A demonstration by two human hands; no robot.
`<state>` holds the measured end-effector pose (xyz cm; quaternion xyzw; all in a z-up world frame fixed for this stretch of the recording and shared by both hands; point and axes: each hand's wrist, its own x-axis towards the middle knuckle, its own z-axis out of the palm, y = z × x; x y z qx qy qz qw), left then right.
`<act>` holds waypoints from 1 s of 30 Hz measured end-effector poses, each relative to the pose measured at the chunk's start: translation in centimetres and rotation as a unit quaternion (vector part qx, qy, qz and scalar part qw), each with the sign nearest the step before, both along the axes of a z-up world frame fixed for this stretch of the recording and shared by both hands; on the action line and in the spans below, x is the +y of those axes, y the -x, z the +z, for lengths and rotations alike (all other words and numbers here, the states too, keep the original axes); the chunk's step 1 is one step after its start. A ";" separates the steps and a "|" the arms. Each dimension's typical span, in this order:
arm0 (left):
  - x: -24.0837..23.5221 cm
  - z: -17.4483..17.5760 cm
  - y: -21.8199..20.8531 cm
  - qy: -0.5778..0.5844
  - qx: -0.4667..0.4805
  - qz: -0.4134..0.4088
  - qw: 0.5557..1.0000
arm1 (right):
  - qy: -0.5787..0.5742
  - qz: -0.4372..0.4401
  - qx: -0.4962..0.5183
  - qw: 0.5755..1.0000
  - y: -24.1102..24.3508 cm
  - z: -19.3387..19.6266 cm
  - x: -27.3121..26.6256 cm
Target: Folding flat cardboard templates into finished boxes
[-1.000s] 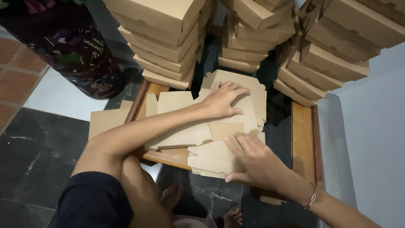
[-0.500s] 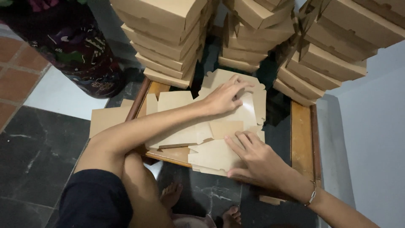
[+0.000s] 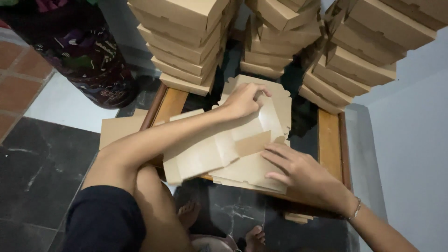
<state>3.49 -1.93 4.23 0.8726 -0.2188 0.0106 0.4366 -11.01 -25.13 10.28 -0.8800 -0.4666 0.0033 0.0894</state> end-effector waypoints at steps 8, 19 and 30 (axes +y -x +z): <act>0.1 1.4 1.2 -0.023 -0.055 -0.021 0.998 | -0.169 -0.015 -0.087 0.982 -2.0 -3.5 -4.2; 1.8 1.4 0.4 0.266 0.183 -0.032 0.946 | -0.395 -0.163 -0.030 0.904 -2.2 -3.3 -5.5; 3.2 -2.5 0.6 0.448 0.336 0.007 0.829 | -0.336 -0.218 0.373 0.837 -5.6 -5.7 -8.8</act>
